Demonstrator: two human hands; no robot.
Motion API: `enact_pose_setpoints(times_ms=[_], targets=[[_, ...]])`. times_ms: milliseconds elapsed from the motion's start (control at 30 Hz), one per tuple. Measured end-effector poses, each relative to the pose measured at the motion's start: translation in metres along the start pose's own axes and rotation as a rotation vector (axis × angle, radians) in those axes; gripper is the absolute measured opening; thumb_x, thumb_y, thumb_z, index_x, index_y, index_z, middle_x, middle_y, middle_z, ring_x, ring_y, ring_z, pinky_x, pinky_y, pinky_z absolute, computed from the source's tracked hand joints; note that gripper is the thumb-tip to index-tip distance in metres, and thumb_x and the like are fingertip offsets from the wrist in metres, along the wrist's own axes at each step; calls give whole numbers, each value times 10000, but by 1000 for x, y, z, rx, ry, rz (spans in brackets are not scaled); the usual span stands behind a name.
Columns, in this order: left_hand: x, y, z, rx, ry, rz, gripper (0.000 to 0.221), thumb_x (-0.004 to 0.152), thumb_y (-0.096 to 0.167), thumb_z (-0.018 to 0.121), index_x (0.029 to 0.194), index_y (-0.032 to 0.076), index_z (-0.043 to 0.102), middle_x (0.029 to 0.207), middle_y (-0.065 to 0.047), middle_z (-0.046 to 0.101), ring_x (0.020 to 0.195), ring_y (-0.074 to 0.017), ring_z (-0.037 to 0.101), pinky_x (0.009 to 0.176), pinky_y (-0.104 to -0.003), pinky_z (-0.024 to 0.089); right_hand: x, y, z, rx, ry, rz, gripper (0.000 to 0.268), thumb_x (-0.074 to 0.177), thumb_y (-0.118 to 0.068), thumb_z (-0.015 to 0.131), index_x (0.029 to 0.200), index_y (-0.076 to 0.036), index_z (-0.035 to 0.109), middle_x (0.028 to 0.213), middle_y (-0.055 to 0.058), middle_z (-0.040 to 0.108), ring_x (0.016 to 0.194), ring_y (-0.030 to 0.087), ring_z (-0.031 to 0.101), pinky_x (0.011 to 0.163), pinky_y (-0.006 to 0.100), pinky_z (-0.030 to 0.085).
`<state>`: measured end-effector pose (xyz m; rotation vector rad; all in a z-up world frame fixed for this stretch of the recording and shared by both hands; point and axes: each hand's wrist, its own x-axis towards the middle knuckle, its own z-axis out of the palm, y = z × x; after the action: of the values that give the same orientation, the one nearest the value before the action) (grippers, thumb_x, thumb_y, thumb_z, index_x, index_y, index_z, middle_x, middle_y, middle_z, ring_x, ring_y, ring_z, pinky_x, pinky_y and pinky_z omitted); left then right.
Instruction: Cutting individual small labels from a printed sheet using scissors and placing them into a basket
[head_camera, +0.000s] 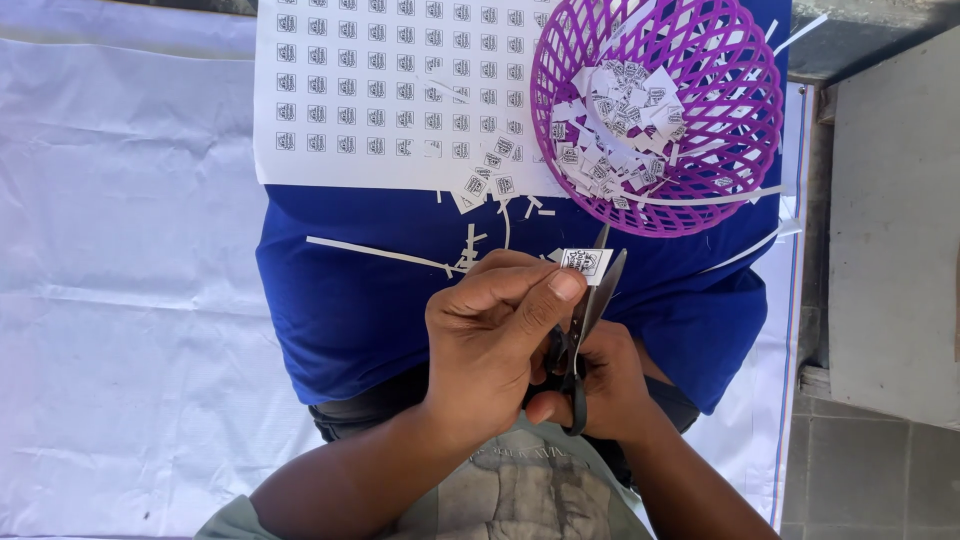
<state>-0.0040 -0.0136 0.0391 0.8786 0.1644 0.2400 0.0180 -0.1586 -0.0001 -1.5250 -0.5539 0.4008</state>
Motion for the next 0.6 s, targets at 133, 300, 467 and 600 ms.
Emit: enact_pose_setpoints(times_ms=[133,300,467,600], targets=[[-2,0,1,11,-2,10,58,973,62,743,1011,19,751,1040,-63,661,827,-84,607,750,-187,514,-1,1,1,-3,8,-48,490,731,-548,822,766,-93,642,629,-33,624,509,67,512,484,216,382],[-4,2,2,59,1,24,63,968,67,745,1006,18,751,1041,-72,666,839,-92,616,763,-191,520,-2,2,2,30,3,-54,487,750,-533,824,759,-81,644,645,-19,643,536,75,541,491,215,411],[-5,3,3,103,2,45,55,966,59,743,1001,17,749,1044,-75,675,848,-98,630,768,-191,527,-3,7,1,-20,11,-82,492,760,-543,806,738,-81,637,611,-37,613,512,72,507,484,217,382],[-6,2,3,133,10,56,58,963,52,742,1005,14,751,1048,-79,681,848,-101,637,763,-189,536,-4,11,1,-22,24,-99,473,781,-537,801,763,-89,651,610,-48,605,506,61,494,483,217,371]])
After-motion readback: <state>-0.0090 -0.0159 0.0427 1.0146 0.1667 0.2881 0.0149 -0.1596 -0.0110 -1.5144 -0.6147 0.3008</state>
